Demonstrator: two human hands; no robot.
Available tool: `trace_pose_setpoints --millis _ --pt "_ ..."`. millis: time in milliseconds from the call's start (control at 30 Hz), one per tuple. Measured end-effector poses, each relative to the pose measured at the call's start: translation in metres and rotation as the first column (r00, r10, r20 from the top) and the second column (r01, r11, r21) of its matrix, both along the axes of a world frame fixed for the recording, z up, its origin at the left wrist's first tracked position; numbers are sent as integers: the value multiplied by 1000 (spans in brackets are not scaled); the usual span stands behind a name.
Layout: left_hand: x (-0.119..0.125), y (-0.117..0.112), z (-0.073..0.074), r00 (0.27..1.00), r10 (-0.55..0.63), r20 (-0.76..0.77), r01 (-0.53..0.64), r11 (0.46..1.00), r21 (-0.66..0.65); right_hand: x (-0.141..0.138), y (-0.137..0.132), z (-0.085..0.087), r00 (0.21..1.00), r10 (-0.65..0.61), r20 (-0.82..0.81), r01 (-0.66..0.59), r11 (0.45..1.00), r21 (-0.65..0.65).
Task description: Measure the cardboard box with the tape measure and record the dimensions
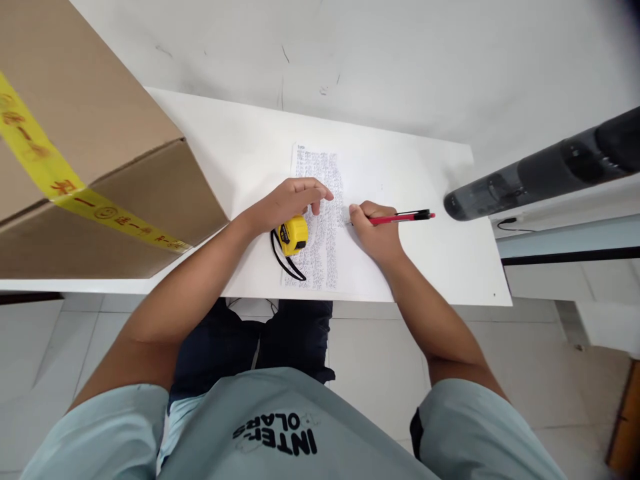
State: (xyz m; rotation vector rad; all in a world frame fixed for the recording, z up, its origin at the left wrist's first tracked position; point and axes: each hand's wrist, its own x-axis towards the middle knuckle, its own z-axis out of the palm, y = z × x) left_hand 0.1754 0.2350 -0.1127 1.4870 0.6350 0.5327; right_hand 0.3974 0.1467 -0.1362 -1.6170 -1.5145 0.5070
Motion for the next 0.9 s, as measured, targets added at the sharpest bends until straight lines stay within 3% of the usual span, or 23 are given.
trace_pose_setpoints --millis 133,300,433,533,633,700,733,767,833,900 --pt "-1 -6 4 998 53 -27 -54 997 -47 -7 -5 3 981 -118 157 114 993 31" --pt "-9 -30 12 988 151 -1 -151 987 58 -28 -10 9 972 -73 224 44 991 128" --pt "-10 -54 12 966 260 19 -260 961 89 -43 -3 11 961 -131 243 113 990 84" --pt "-12 -68 19 931 355 80 -360 931 59 -45 2 25 958 -169 231 169 985 21" --pt "-30 -89 35 852 485 198 -490 871 -23 -54 -18 43 969 -153 192 157 988 -6" --pt "-54 -112 48 781 565 265 -563 821 -90 -77 -52 49 986 -81 142 81 997 7" --pt "-67 -126 55 742 600 299 -591 796 -132 -93 -73 49 994 8 106 -10 1000 20" --pt "-80 -141 61 697 632 339 -609 771 -185 -112 -95 48 980 197 35 -200 975 98" --pt "-97 -171 72 588 678 440 -595 732 -333 -151 -135 44 908 412 80 -418 872 255" --pt "-105 -195 78 509 698 503 -514 716 -473 -188 -160 43 892 420 168 -448 766 462"
